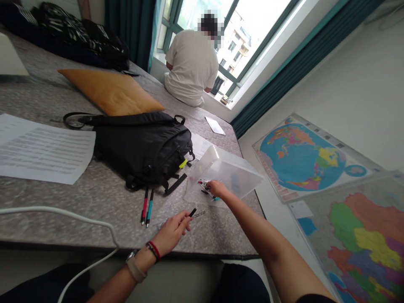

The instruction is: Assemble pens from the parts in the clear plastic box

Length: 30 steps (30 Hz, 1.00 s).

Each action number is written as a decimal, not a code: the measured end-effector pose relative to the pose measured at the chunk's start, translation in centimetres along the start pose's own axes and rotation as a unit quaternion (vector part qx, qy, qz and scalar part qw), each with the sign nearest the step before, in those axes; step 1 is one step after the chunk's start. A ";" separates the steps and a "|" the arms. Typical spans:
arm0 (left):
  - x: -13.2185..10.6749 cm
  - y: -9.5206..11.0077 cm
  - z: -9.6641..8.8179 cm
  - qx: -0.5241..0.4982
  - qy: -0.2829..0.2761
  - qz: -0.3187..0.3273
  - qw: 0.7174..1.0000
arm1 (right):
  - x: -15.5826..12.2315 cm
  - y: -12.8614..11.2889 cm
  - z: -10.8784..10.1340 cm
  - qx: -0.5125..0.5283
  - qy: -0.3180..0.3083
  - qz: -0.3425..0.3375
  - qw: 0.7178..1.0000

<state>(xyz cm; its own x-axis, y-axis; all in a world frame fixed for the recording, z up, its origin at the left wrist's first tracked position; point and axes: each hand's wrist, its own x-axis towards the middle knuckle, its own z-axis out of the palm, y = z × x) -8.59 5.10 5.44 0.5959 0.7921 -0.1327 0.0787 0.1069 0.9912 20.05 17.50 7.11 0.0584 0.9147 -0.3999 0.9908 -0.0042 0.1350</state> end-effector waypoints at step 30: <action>0.1 -0.7 -0.1 0.018 0.001 0.006 1.000 | -0.6 2.3 0.3 0.016 0.016 0.050 0.998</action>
<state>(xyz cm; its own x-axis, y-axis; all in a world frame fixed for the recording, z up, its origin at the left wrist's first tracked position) -8.62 5.14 4.76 0.5957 0.7939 -0.1218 0.1004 0.0768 0.9920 22.33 16.85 7.35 0.1546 0.9213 -0.3568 0.9836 -0.1094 0.1436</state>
